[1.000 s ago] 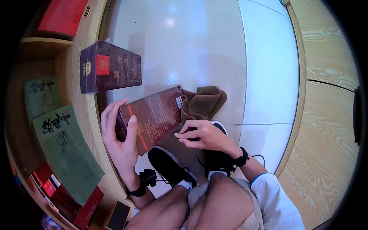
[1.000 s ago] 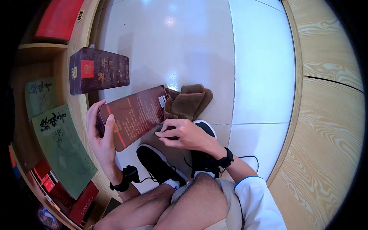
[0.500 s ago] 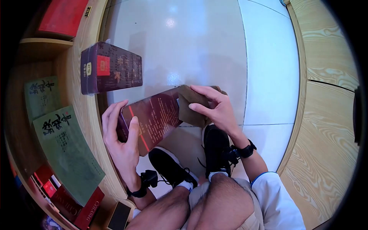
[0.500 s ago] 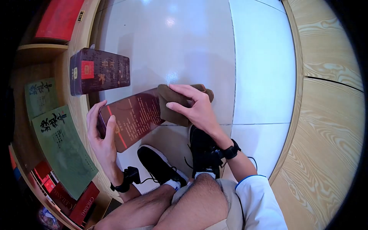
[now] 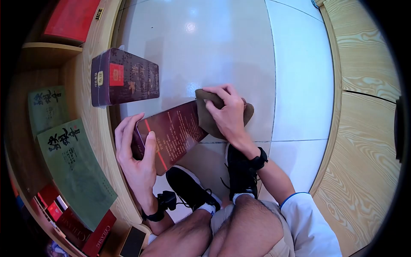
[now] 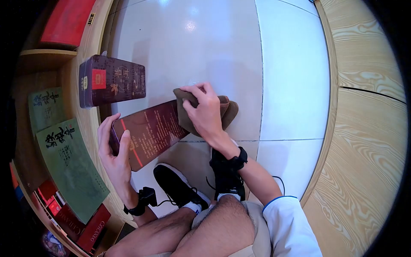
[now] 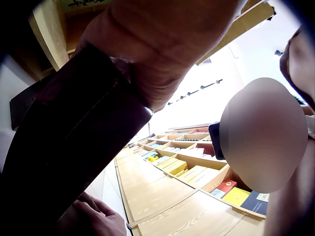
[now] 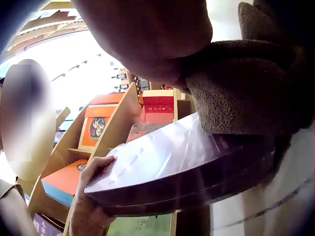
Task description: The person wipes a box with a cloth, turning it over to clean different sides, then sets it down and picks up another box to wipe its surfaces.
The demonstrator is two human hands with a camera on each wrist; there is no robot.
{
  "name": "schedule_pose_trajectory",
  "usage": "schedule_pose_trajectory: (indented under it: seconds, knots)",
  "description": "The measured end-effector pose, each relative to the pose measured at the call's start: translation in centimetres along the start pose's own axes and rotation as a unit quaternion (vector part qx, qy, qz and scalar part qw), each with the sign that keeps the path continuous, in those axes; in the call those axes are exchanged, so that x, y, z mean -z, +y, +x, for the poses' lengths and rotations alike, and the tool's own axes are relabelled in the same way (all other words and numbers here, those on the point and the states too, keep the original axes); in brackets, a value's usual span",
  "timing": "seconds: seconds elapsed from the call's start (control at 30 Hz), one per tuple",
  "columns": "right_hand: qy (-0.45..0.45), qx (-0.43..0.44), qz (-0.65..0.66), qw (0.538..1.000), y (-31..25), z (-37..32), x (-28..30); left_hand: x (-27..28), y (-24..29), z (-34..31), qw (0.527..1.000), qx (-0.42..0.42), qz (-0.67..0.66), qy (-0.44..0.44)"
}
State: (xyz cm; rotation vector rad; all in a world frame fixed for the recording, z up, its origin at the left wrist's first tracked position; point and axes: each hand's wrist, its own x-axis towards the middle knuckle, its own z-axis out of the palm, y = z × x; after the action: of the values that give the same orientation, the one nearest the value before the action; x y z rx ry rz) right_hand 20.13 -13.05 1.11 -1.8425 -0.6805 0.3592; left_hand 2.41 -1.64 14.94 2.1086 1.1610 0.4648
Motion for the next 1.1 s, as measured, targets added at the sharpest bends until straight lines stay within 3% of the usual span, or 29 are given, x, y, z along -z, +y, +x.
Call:
schedule_pose_trajectory:
  seconds: [0.53, 1.1]
  knots:
    - [-0.142, 0.035, 0.033, 0.989, -1.7, -1.2, -0.8, -0.3, 0.2, 0.1, 1.0, -0.016, -0.008, 0.008]
    - [-0.193, 0.082, 0.029, 0.977, -1.7, -1.1, 0.4, -0.5, 0.0, 0.1, 1.0, -0.008, -0.008, 0.018]
